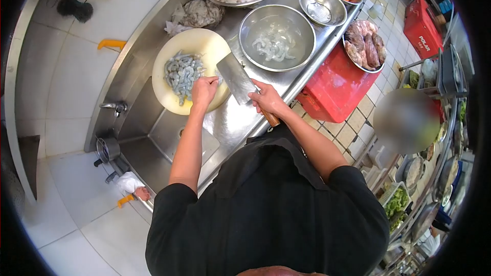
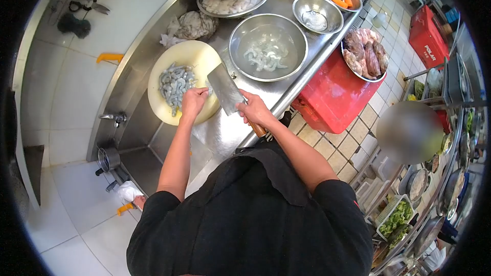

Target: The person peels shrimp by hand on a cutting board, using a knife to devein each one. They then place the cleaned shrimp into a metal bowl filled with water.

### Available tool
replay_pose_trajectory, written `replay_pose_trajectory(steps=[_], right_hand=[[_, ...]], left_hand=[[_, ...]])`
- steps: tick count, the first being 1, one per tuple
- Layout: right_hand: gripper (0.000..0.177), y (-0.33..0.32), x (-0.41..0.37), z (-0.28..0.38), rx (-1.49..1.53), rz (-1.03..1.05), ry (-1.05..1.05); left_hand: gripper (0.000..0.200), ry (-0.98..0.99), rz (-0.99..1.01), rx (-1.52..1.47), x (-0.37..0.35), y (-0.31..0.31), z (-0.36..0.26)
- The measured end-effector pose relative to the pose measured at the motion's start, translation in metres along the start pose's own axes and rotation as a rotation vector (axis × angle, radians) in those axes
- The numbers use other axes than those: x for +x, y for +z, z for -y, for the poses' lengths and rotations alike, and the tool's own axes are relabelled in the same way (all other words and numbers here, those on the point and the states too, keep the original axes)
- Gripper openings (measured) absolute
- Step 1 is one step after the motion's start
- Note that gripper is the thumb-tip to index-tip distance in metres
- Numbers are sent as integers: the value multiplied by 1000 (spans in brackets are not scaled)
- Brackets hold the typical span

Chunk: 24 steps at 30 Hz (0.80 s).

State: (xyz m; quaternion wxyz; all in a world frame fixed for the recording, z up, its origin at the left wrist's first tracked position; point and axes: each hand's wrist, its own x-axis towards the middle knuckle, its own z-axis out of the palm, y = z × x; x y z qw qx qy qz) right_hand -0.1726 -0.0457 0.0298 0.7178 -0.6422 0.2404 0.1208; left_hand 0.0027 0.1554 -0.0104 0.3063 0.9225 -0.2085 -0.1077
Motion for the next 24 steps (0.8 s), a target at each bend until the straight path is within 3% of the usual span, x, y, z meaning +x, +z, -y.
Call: replay_pose_trajectory(steps=[11,24], right_hand=[[73,-2,-35,-13,9,23,21],[70,-8,-75,-11,-5,100,101]], left_hand=[[24,-123,-15,13,-4,6,-8],[20,-138,-87,-88,-12,10,-7]])
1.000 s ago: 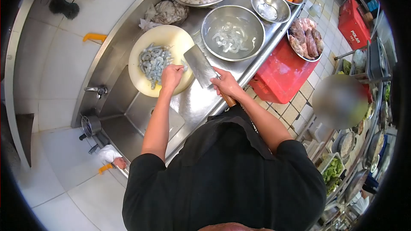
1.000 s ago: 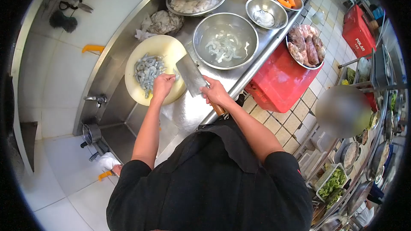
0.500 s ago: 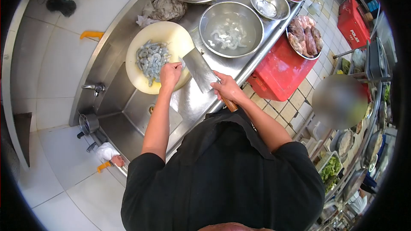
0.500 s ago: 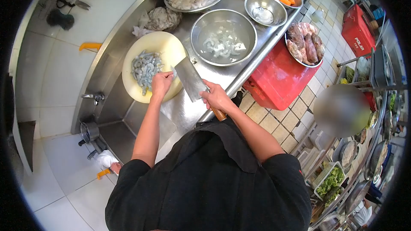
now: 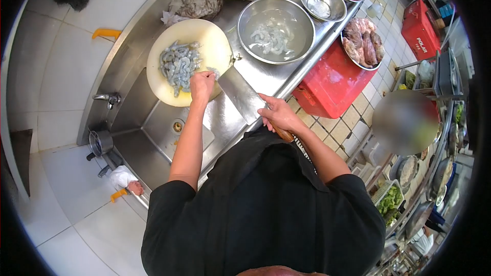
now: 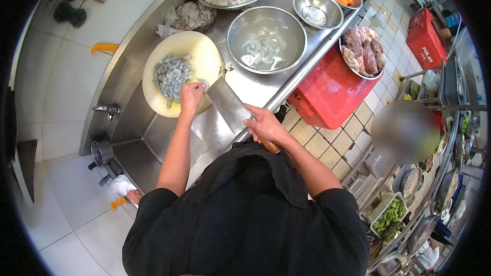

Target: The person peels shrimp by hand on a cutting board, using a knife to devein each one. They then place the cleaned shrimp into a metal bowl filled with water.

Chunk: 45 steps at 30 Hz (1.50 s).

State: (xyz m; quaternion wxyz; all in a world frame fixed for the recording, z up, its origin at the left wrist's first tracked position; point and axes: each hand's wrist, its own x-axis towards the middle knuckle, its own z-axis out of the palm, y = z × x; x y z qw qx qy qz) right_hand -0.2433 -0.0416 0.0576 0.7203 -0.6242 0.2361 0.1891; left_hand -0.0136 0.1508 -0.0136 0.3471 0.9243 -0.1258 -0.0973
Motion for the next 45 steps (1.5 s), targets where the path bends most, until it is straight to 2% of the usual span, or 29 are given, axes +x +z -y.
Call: replay_pose_trajectory(steps=[5,11,17,20,26,29,32,35,39,41,44,45], right_hand=[[68,2,7,8,-32,-78,-6],[67,1,14,8,-40,-58,-26],[66,6,5,15,-258,-165,-63],[66,8,6,17,-241,-146,-60],[64,7,9,16,-337,-215,-66],[64,4,10,18,-352,-210,-46],[64,3,8,20,-311,-204,-43],[64,0,13,11,-272,-194,-66],[65,3,12,16,-259,-182,-41],[66,3,11,18,-255,-188,-33],[67,0,11,13,-221,-186,-60],[66,2,6,15,-226,-198,-62]], left_hand=[[20,12,7,-46,1,0,3],[19,-11,6,-74,-1,-1,2],[22,4,13,-34,0,-1,4],[23,35,32,-38,6,2,13],[30,-68,104,16,12,4,0],[28,-100,248,182,15,-5,-12],[30,-82,195,204,18,-11,5],[28,-120,179,99,18,-28,11],[26,12,143,-74,12,-37,-33],[53,147,218,-516,2,-25,-62],[62,288,311,-413,13,-26,-72],[57,283,227,-144,28,-29,-64]])
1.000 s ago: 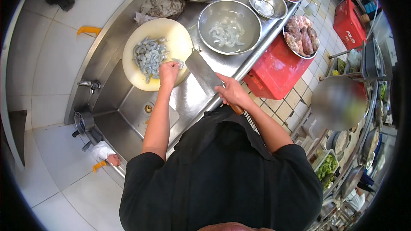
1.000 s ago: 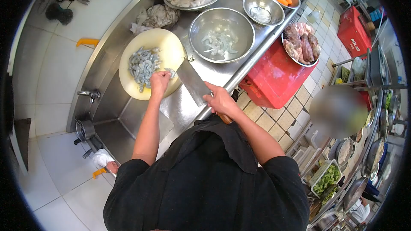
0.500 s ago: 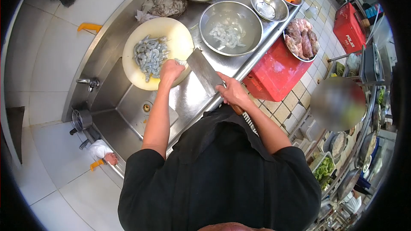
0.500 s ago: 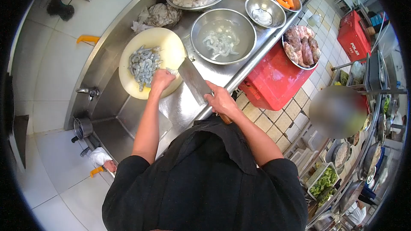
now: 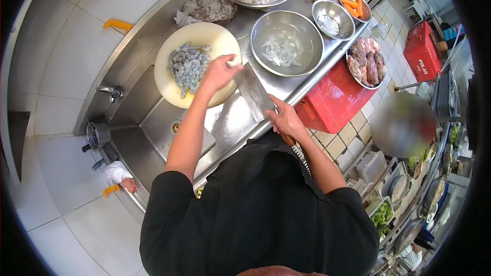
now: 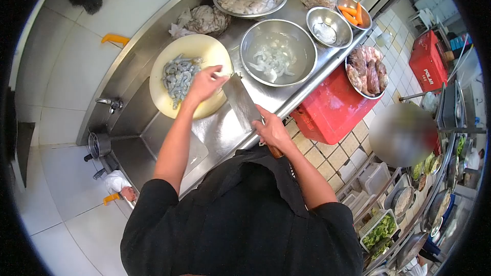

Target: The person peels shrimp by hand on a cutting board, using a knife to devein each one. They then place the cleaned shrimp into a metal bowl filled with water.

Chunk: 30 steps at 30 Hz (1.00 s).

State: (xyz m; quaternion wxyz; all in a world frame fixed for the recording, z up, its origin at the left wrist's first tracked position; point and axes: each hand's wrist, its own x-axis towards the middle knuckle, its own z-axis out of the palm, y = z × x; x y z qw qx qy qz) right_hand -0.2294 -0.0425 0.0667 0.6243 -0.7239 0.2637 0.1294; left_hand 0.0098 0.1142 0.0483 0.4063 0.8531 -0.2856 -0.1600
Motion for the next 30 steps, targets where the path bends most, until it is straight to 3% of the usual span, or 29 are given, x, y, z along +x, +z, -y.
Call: replay_pose_trajectory(steps=[3,6,9,10,13,18,21,24,27,30], right_hand=[[66,-2,-15,15,-93,-40,-23],[64,2,-19,20,-183,-35,-46],[61,14,-8,11,-357,-37,-230],[58,19,-4,9,-424,-62,-343],[57,19,-5,26,-504,35,-203],[58,2,1,18,-528,-176,-172],[59,-14,-3,17,-506,-268,-174],[65,-22,-2,14,-338,-223,-180],[67,-18,-1,22,-61,-83,-59],[69,-10,17,13,79,6,-17]], left_hand=[[43,-224,-127,417,25,-20,60],[34,-241,-233,538,25,-24,76],[29,-232,-226,721,35,-17,80],[28,-260,-226,702,38,-17,79],[27,-257,-237,594,41,-18,74],[28,-44,-198,238,1,-4,63],[28,-46,-78,186,-30,10,62],[26,-85,-110,172,-45,19,65],[26,-69,-163,166,-43,23,68],[26,-185,-136,222,-37,21,61]])
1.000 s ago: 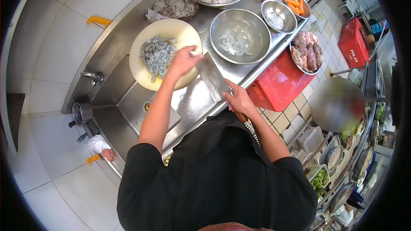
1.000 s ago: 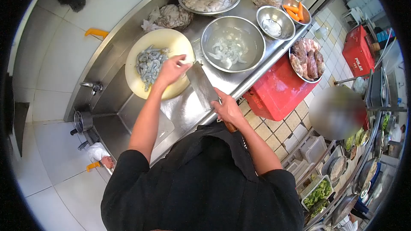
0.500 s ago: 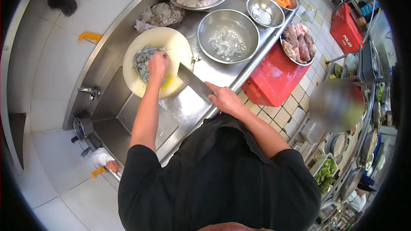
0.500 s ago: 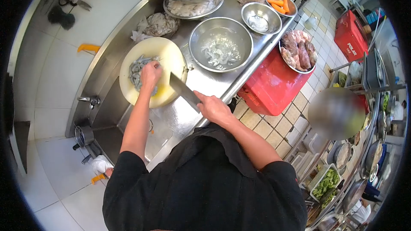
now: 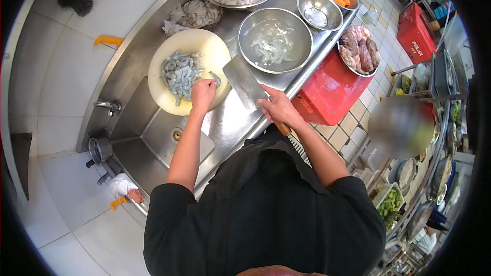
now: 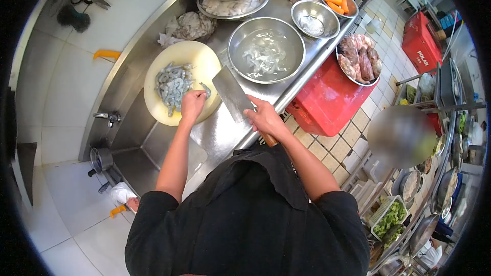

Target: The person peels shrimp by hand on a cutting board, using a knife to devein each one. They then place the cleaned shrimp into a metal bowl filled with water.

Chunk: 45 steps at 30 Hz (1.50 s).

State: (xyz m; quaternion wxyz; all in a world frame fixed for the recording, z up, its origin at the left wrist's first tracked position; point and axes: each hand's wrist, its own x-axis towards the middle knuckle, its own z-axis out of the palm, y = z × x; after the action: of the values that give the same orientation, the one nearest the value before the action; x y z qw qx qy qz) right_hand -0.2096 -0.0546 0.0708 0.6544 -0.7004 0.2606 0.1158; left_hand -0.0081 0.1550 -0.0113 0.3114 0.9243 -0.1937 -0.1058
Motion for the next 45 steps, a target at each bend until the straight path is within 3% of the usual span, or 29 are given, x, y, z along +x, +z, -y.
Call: replay_pose_trajectory(steps=[8,26,35,45], right_hand=[[70,16,50,-22,109,50,-21],[72,18,0,-22,176,93,56],[69,7,-31,-19,73,197,137],[65,7,-12,-13,79,103,63]], left_hand=[[28,-25,34,28,9,-2,-3],[29,-108,0,1,3,4,-7],[26,-102,-51,-36,1,9,0],[24,-83,-48,-110,3,10,6]])
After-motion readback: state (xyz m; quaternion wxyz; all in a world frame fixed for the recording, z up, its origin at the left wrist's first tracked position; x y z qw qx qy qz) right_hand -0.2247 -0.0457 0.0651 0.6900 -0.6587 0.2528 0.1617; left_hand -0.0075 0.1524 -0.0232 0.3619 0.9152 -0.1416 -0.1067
